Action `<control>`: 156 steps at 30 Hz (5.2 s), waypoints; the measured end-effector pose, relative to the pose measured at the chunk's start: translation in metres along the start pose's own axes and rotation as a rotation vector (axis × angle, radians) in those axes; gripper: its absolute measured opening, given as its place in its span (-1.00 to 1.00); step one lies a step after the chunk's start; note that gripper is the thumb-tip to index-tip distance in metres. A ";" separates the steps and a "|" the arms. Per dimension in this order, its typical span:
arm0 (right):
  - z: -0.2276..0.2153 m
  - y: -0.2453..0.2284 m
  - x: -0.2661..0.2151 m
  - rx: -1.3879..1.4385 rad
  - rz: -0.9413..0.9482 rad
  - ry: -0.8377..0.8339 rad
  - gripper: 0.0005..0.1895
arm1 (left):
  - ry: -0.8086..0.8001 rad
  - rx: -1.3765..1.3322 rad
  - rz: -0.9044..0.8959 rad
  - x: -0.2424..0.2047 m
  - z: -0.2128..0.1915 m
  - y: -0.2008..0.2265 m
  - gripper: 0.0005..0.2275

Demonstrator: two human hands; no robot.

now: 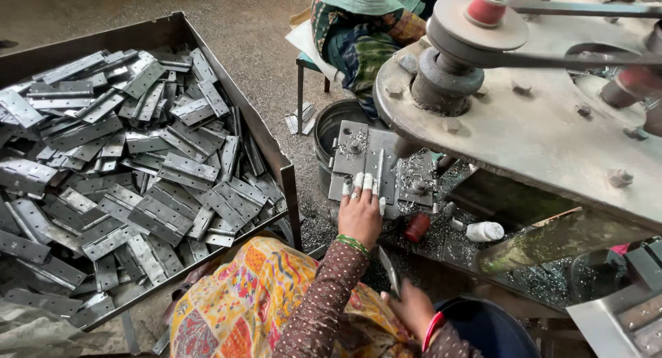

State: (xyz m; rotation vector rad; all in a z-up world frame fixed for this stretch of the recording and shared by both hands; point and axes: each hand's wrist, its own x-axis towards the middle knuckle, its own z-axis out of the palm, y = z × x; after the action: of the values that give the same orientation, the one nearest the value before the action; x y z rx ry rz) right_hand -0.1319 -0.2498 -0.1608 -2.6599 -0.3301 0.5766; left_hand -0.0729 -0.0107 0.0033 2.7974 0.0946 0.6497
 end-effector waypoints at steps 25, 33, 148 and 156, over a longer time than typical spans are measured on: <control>0.017 0.000 0.002 -0.100 0.117 -0.212 -0.03 | -0.038 0.021 -0.005 0.024 0.010 0.001 -0.73; 0.007 -0.010 -0.006 0.024 0.102 -0.034 -0.22 | -0.106 0.039 -0.061 0.054 0.037 -0.012 -0.73; -0.014 0.005 -0.002 0.029 -0.156 0.058 -0.22 | 0.026 0.047 -0.055 0.053 0.031 -0.007 -0.76; 0.054 0.007 0.001 0.029 -0.068 0.176 -0.20 | -0.097 0.016 -0.090 0.059 0.028 -0.011 -0.77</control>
State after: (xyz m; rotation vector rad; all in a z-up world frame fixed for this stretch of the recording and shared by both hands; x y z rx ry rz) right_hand -0.1538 -0.2380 -0.2095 -2.6367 -0.3564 0.3212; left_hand -0.0071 0.0005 0.0010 2.8159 0.2067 0.4932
